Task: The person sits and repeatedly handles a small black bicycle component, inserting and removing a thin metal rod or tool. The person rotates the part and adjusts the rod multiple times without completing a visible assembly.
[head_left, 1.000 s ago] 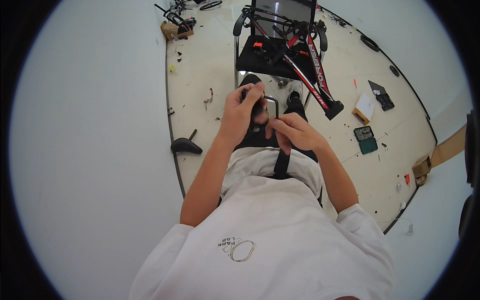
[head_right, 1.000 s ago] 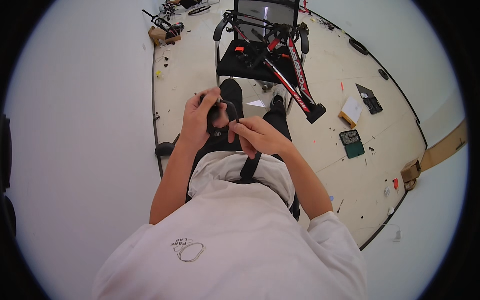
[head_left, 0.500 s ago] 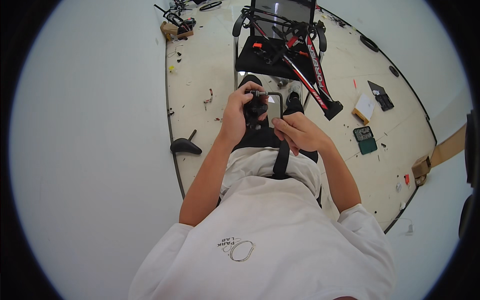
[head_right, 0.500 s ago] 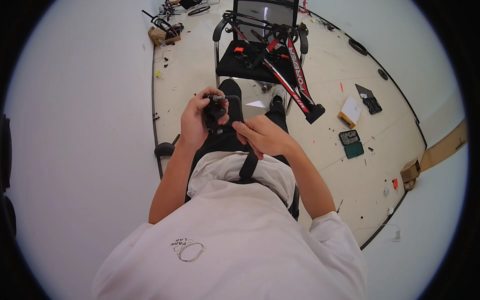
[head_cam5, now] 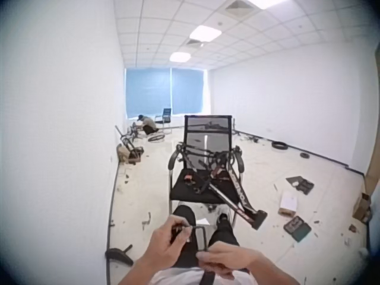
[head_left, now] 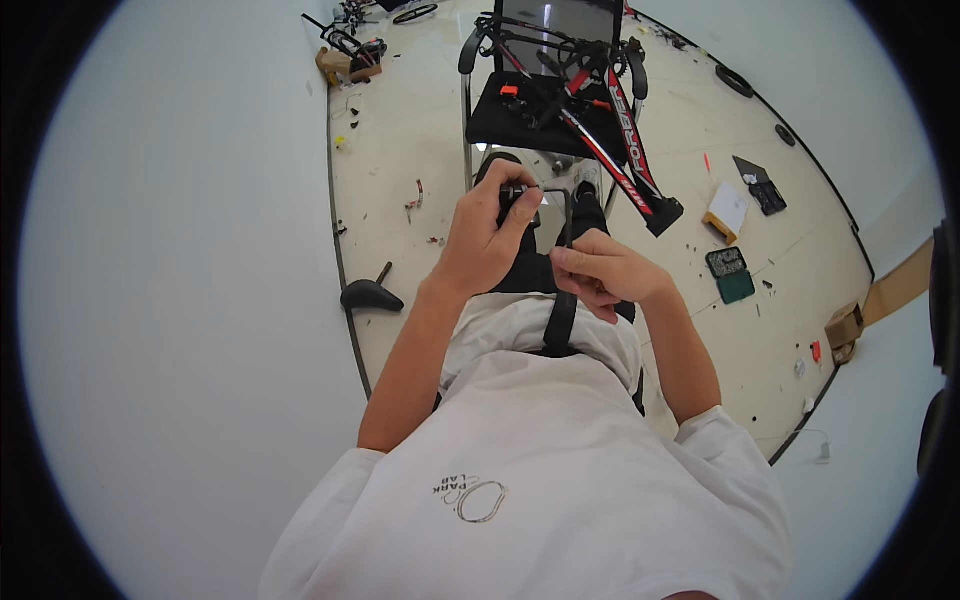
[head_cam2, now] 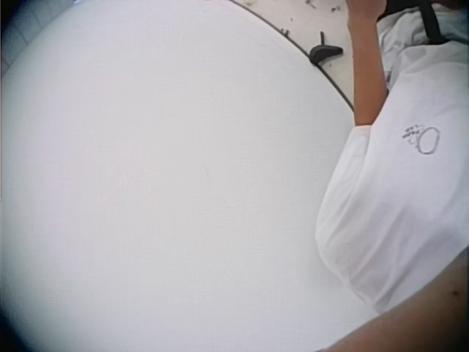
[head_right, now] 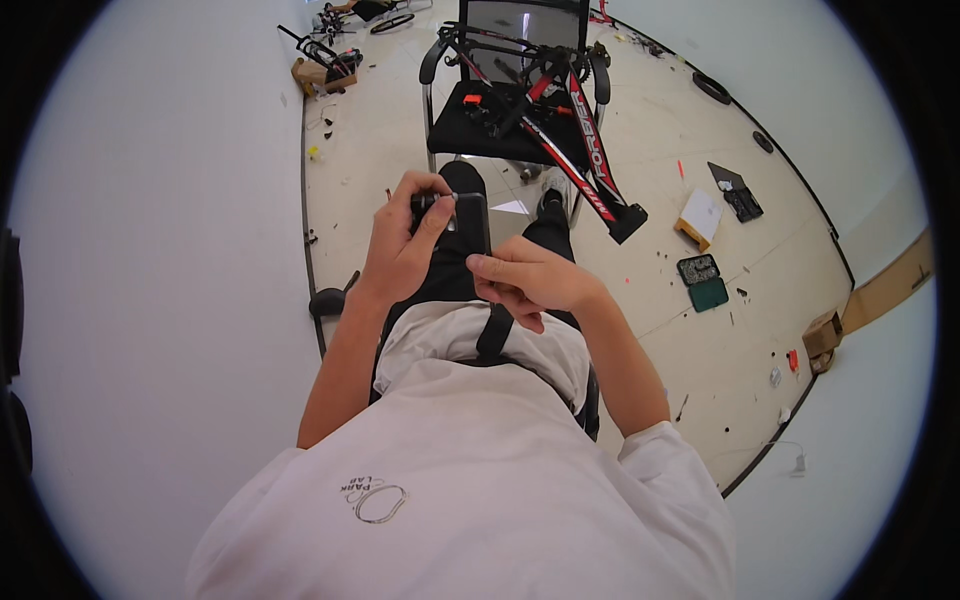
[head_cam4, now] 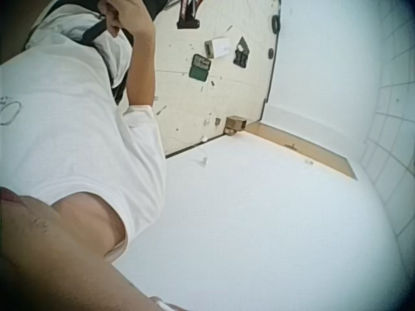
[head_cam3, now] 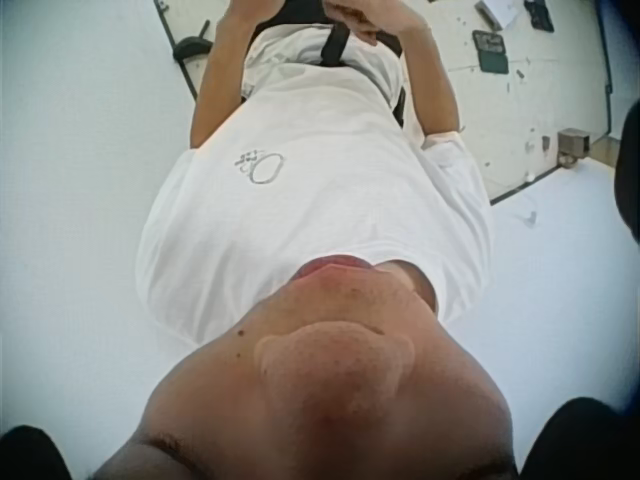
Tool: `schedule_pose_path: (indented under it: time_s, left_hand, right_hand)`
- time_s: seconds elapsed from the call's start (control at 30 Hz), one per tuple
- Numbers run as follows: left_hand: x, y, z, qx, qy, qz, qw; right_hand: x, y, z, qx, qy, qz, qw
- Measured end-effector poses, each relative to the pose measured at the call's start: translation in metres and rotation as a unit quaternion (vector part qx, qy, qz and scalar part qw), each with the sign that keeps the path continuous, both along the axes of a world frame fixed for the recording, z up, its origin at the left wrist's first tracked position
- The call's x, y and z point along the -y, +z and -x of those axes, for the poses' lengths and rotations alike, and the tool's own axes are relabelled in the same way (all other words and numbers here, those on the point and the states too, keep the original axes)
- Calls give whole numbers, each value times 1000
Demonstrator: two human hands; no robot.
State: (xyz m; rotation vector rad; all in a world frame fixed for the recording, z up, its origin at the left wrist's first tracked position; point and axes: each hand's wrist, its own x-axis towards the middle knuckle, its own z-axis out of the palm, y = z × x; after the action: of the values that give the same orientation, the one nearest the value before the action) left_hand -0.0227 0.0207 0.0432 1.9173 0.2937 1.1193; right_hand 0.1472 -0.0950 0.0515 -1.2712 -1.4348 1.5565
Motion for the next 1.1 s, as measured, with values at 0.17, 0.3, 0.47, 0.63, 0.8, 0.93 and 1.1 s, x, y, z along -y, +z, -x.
schedule_pose_path:
  time_s: [0.17,0.3,0.47,0.63,0.8,0.93,1.1]
  left_hand:
    - [6,6,1,-30,27,-38,998]
    - [3,1,-1,-18,35,-44,998]
    - [-3,-6,-1,-16,32,-7,999]
    - [-6,-15,-5,10,11,24,1000]
    - [4,-9,-4,-17,-57,107,992]
    - [2,-10,-5,10,-136,140,981]
    - [5,2,-1,104,-205,225,947]
  right_hand:
    - [3,1,-11,-61,36,25,997]
    - [2,0,-10,-78,33,16,996]
    - [8,0,-5,-196,83,-57,975]
    - [16,20,-11,-248,85,-206,943]
    - [18,68,-13,27,-94,-349,932]
    - [-9,72,-30,151,-174,-324,917]
    - [-40,15,-37,229,-167,-238,929]
